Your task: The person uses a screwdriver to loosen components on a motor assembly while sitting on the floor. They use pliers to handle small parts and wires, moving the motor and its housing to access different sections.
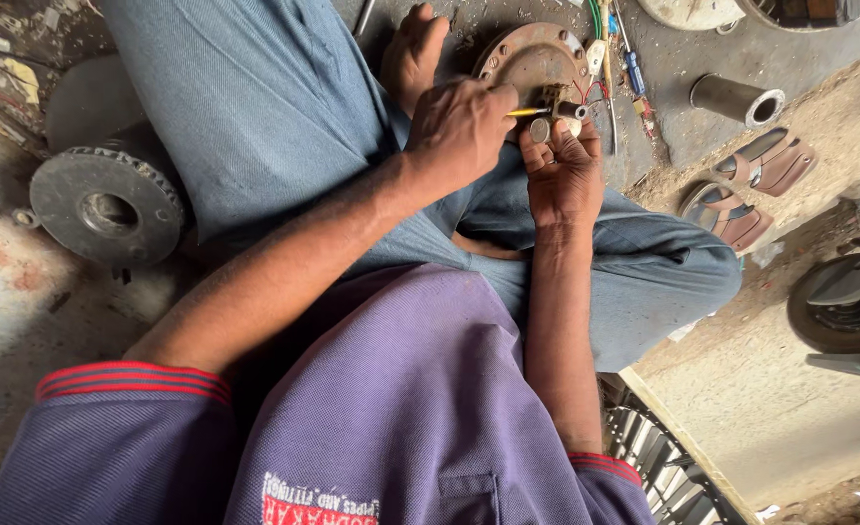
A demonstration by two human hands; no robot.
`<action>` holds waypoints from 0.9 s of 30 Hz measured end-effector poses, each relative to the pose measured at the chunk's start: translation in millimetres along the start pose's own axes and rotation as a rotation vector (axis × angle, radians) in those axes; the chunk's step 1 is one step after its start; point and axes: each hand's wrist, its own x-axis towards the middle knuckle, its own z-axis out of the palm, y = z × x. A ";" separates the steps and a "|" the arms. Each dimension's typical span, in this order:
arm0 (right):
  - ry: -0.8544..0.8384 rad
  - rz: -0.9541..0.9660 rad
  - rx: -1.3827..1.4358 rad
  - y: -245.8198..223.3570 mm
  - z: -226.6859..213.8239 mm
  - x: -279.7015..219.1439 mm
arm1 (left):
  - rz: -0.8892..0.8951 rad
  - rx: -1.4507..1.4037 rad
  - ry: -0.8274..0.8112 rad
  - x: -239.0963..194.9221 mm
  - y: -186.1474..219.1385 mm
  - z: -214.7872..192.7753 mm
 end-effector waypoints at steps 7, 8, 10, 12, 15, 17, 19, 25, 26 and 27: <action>0.014 0.000 -0.012 0.0 7.3 -6.0 | 0.084 -0.224 0.275 4.8 1.9 -1.8; 0.016 -0.006 -0.013 -0.9 7.7 -5.8 | 0.026 -0.203 0.193 4.6 3.0 -1.5; 0.021 -0.018 -0.016 -2.2 6.7 -5.4 | -0.056 -0.198 0.121 1.4 5.1 -2.6; 0.043 -0.010 -0.008 -1.5 6.7 -5.8 | -0.104 -0.230 0.143 -5.4 6.0 -8.0; 0.046 -0.012 -0.003 -2.6 7.8 -4.8 | 0.026 -0.278 0.206 -13.4 1.0 -18.6; 0.043 -0.012 -0.007 -2.3 9.3 -5.4 | -0.007 -0.312 0.181 -12.0 3.0 -17.9; 0.050 -0.012 -0.005 -2.7 10.6 -6.2 | -0.042 -0.344 0.154 -8.8 4.4 -16.9; 0.021 -0.014 0.010 -3.3 9.9 -7.6 | 0.004 -0.321 0.192 -6.2 -0.1 -10.1; 0.020 -0.014 0.011 -2.8 9.9 -6.9 | 0.059 -0.288 0.239 -7.3 -1.1 -8.6; 0.019 -0.015 0.011 -2.8 9.3 -6.2 | 0.115 -0.255 0.284 -8.1 -1.7 -6.9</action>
